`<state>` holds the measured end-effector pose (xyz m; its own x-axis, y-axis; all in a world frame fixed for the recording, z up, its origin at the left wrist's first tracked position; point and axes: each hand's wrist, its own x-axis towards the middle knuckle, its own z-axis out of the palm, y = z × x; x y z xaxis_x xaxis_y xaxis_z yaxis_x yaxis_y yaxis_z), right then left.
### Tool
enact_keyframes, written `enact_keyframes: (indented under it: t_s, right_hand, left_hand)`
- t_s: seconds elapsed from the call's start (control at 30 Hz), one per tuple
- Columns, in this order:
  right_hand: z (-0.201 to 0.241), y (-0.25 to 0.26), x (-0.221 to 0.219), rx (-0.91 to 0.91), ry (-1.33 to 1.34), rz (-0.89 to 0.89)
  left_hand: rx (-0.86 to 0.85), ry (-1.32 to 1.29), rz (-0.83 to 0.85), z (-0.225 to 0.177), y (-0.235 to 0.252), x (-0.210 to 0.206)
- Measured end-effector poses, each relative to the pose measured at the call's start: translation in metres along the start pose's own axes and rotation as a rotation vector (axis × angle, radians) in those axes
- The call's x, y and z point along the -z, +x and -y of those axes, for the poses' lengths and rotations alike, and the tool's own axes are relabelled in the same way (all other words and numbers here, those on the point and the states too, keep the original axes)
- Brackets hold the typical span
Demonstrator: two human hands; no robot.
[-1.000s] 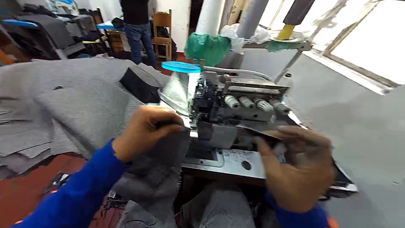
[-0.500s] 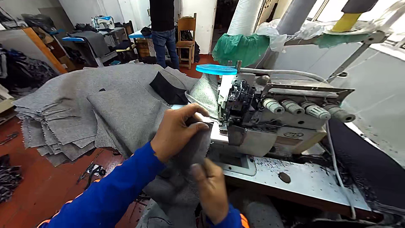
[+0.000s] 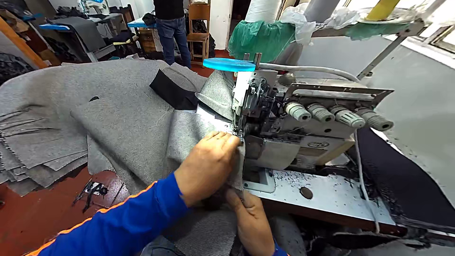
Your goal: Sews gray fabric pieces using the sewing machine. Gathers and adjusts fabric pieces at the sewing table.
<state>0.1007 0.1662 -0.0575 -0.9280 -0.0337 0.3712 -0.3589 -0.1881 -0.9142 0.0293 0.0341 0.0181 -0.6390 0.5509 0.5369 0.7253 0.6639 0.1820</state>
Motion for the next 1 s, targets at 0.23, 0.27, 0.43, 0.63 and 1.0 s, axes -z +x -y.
enact_keyframes:
  t_s: [0.23, 0.27, 0.43, 0.63, 1.0]
  right_hand:
    - [-0.002, 0.011, 0.013, 0.057, -0.036, 0.069]
    - [-0.002, 0.011, 0.011, 0.073, -0.035, 0.041]
    - [-0.012, 0.012, -0.007, 0.191, -0.191, -0.148]
    - [-0.017, 0.032, -0.019, 0.252, -0.325, -0.248]
    - [-0.032, 0.035, -0.007, 0.326, -0.376, -0.223]
  left_hand:
    - [-0.229, 0.081, 0.051, -0.03, -0.045, 0.022]
    - [-0.252, 0.109, 0.041, -0.029, -0.052, 0.018]
    - [-0.33, 0.239, 0.051, -0.016, -0.06, 0.007]
    - [-0.415, 0.252, 0.089, 0.01, -0.035, 0.018]
    - [-0.329, -0.009, -0.012, 0.035, -0.03, 0.0]
